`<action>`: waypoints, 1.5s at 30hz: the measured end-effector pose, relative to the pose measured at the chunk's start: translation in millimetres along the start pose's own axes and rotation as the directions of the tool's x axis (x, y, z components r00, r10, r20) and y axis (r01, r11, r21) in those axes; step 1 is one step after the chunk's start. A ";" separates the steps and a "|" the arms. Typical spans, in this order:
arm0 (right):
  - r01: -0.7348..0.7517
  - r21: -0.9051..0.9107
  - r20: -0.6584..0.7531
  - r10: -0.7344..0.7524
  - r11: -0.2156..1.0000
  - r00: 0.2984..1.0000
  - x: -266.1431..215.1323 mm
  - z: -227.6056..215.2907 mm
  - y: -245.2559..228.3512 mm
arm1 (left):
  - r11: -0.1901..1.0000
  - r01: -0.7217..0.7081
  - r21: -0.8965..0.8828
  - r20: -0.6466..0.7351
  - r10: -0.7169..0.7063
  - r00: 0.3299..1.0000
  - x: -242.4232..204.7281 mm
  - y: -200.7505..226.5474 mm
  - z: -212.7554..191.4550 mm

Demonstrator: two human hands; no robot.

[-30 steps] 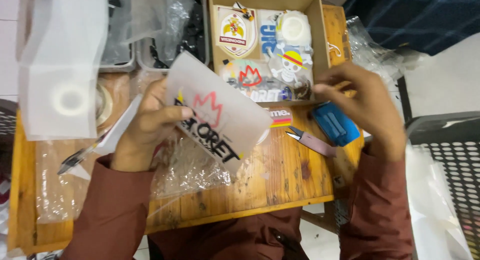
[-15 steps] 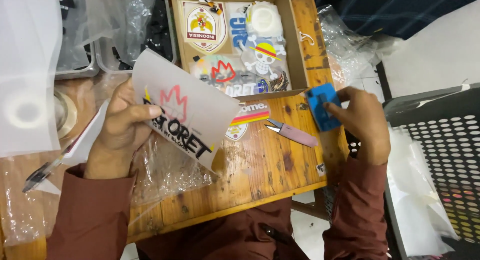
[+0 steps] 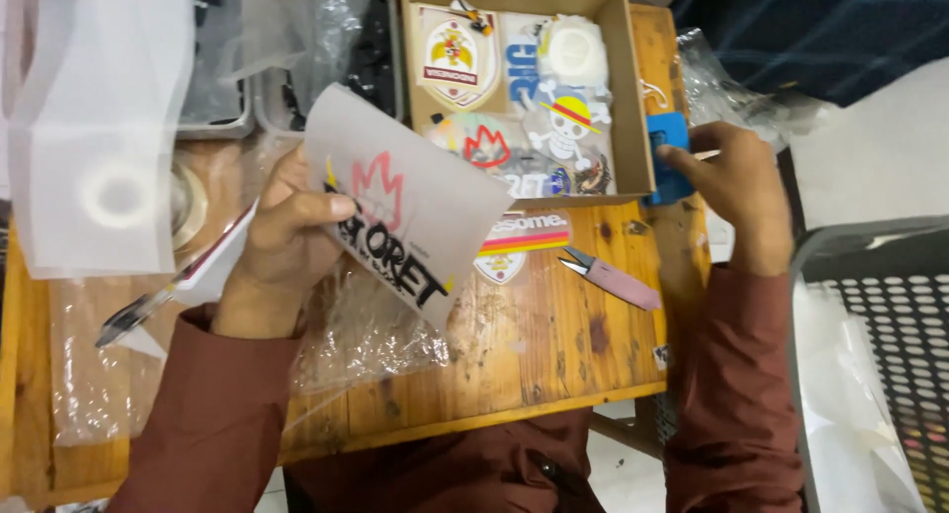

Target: The person is weeding vinyl stickers by removing the excess vinyl material from the backing paper using their hands and a small weeding tool.

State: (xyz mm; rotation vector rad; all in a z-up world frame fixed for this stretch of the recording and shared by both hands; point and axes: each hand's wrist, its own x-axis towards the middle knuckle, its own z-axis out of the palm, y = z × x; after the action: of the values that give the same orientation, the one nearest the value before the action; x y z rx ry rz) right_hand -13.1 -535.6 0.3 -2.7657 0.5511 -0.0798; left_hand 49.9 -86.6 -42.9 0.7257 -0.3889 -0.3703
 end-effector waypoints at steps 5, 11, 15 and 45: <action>0.275 0.067 -0.181 -0.259 0.959 0.949 -14.3 -32.8 -62.0 | 0.996 0.078 -0.052 0.018 -0.077 0.997 -3.8 7.3 9.0; 0.460 0.054 0.156 -0.462 0.886 0.873 19.3 -9.8 -116.5 | 0.994 0.080 0.072 0.003 -0.080 0.997 -1.1 7.6 11.4; 0.490 -0.012 0.252 -0.472 0.872 0.845 29.8 9.2 -124.8 | 0.954 0.100 0.282 -0.150 -0.059 0.987 5.0 13.0 26.3; 0.541 0.059 0.483 -0.499 0.839 0.720 16.2 39.1 -167.6 | 0.981 -0.077 -0.176 -0.289 0.023 0.957 15.4 6.8 14.5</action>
State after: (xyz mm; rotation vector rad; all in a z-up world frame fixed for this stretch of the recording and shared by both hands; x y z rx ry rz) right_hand 67.5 -383.5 16.7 -2.7765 -0.3785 0.5110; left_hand 57.8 -97.0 -25.0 0.5748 -0.0969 -0.2443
